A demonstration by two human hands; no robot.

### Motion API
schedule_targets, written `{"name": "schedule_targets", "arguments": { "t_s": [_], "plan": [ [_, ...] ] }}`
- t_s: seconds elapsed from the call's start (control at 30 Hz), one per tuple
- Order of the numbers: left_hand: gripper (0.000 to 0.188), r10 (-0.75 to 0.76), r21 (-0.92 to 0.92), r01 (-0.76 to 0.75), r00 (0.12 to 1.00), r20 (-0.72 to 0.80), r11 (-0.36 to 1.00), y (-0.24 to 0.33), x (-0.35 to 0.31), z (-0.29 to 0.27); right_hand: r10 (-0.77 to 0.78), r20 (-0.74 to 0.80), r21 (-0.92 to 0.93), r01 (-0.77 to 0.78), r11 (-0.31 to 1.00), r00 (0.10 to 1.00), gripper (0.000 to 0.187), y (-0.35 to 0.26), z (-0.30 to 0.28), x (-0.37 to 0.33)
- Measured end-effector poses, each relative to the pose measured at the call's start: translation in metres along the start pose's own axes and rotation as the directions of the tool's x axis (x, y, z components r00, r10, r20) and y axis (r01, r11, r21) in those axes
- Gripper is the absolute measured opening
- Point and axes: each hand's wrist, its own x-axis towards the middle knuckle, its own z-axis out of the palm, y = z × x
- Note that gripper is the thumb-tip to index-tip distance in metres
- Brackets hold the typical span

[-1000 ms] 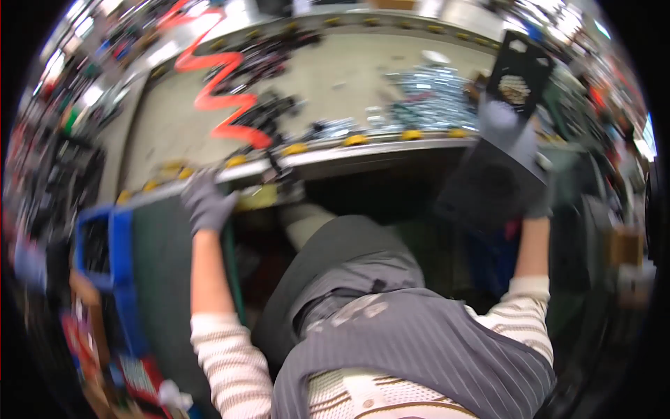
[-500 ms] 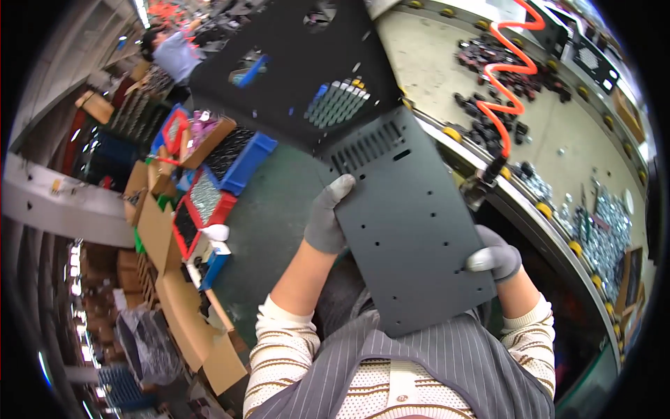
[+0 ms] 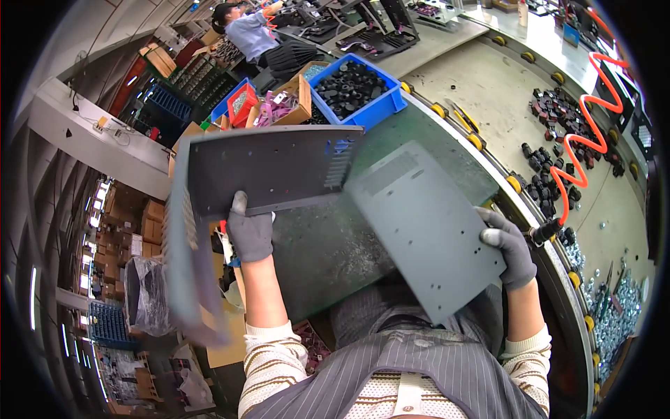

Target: The worker is assembling a metal electronic enclosure by screwing panels together and installing plastic feet/components.

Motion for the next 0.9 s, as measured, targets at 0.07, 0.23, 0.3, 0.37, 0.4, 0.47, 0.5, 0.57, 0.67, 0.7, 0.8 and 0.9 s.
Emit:
{"name": "schedule_targets", "arguments": {
  "t_s": [0.07,0.23,0.3,0.37,0.4,0.47,0.5,0.57,0.67,0.7,0.8,0.9],
  "plan": [
    [0.035,0.266,0.466,-0.269,0.961,0.073,0.843,0.051,-0.031,0.026,-0.004,-0.073,0.027,0.006,1.000,0.997,0.056,0.004,-0.014,0.014],
    [0.018,0.520,-0.222,-0.491,0.634,0.573,0.842,-0.029,-0.040,0.016,-0.078,-0.204,-0.092,0.061,0.994,0.976,0.052,0.012,-0.035,0.053],
    [0.014,0.389,-0.035,-0.494,0.638,0.665,0.869,-0.045,-0.055,0.017,-0.084,-0.254,-0.157,0.044,0.987,0.964,0.050,0.010,-0.035,0.061],
    [0.020,0.303,0.049,-0.459,0.659,0.688,0.887,-0.064,-0.069,0.010,-0.111,-0.271,-0.237,0.045,0.971,0.956,0.049,0.022,-0.043,0.068],
    [0.022,0.254,0.212,-0.583,0.615,0.747,0.784,-0.057,-0.077,0.013,-0.181,-0.282,-0.366,0.069,0.928,0.942,0.049,0.023,-0.040,0.070],
    [0.030,0.139,0.359,-0.697,0.548,0.825,0.621,-0.062,-0.088,0.015,-0.256,-0.297,-0.604,0.027,0.797,0.920,0.047,0.025,-0.038,0.071],
    [0.030,0.130,0.361,-0.684,0.555,0.822,0.634,-0.062,-0.091,0.016,-0.386,-0.240,-0.761,0.074,0.645,0.891,0.046,0.030,-0.033,0.075],
    [0.033,0.108,0.458,-0.654,0.635,0.765,0.602,-0.061,-0.096,0.018,-0.482,-0.166,-0.917,0.045,0.397,0.860,0.045,0.025,-0.020,0.072],
    [0.029,0.097,0.409,-0.665,0.586,0.805,0.625,-0.050,-0.114,0.017,-0.620,0.089,-0.996,0.063,-0.063,0.779,0.045,0.024,-0.020,0.077],
    [0.032,0.125,0.374,-0.684,0.561,0.818,0.627,-0.044,-0.124,0.017,-0.612,0.084,-0.996,0.055,-0.065,0.786,0.045,0.026,-0.022,0.078],
    [0.055,0.040,0.380,-0.760,0.469,0.883,0.527,-0.058,-0.160,0.007,-0.633,0.116,-0.985,0.007,-0.173,0.765,0.045,0.041,-0.025,0.079],
    [0.053,0.013,0.408,-0.776,0.471,0.882,0.482,-0.070,-0.166,0.012,-0.625,0.133,-0.988,0.055,-0.143,0.769,0.044,0.048,-0.009,0.085]
  ]
}}
